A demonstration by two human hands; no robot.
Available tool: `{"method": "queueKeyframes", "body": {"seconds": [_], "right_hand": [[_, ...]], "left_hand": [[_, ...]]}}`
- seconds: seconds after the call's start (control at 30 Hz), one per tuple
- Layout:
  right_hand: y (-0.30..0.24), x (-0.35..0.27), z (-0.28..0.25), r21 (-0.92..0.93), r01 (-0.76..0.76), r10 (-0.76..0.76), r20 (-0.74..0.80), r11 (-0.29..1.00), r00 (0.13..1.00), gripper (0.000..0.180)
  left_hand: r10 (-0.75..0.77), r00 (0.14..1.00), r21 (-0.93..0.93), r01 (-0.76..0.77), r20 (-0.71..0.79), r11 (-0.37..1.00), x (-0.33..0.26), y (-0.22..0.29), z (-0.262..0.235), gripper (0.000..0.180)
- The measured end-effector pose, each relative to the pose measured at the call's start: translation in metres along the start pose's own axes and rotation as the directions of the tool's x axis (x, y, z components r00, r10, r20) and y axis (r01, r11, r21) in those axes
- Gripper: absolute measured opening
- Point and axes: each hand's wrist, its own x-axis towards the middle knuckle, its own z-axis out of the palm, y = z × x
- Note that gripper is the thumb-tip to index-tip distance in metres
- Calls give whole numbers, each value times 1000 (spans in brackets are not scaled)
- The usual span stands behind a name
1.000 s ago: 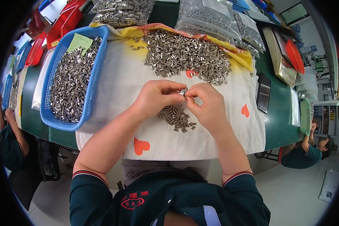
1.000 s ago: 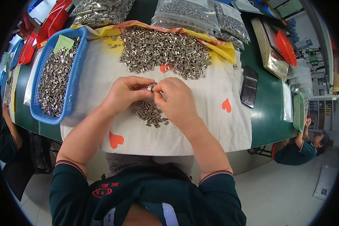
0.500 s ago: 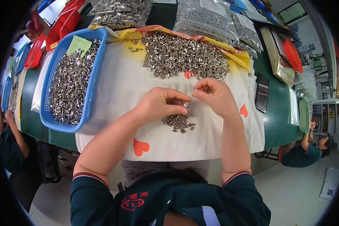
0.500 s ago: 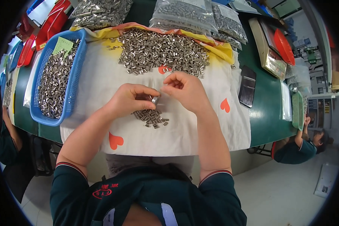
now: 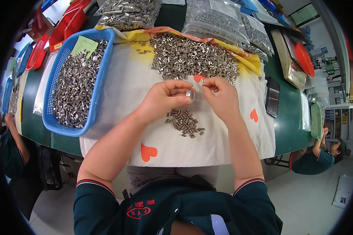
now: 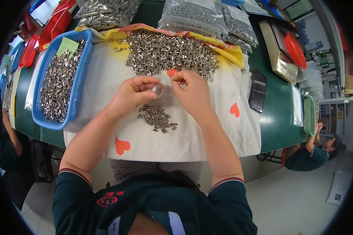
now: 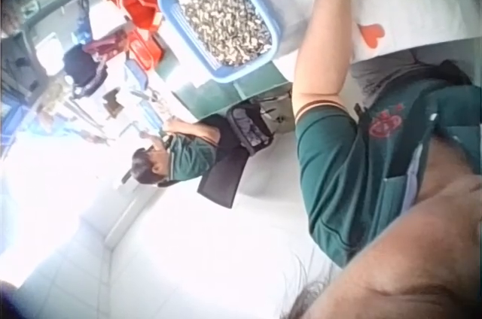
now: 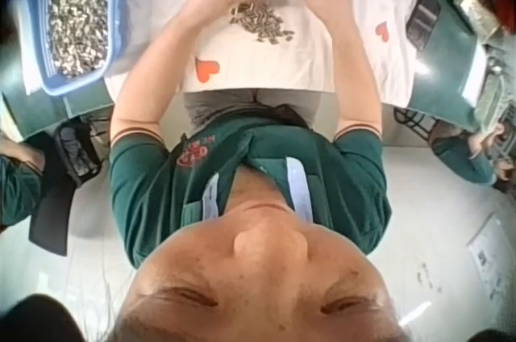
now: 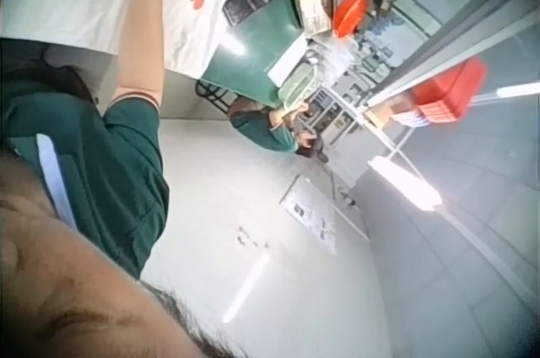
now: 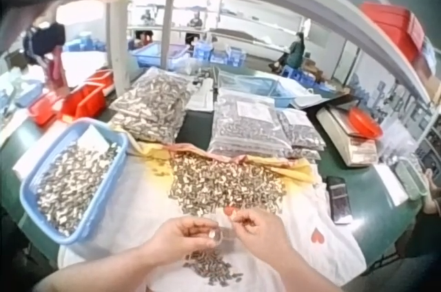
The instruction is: Inspecting and sorting small metal components on a workbench in a factory.
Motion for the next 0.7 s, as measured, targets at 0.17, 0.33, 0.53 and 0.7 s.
{"method": "queueKeyframes", "body": {"seconds": [0.17,0.33,0.53,0.7], "right_hand": [[-6,-13,-2,388,-78,25,141,919,990,10],[-16,-14,-4,309,11,-51,122,951,991,7],[-17,-18,-2,121,155,-161,42,980,986,9],[-14,-22,8,6,260,-259,-57,966,964,6]], "left_hand": [[4,1000,100,-3,-17,995,1,-3,-3,30],[7,999,107,-3,-32,994,2,-3,-3,32],[12,999,154,-6,-41,988,1,-5,-1,31],[15,996,227,5,-84,974,0,-4,3,30]]}}
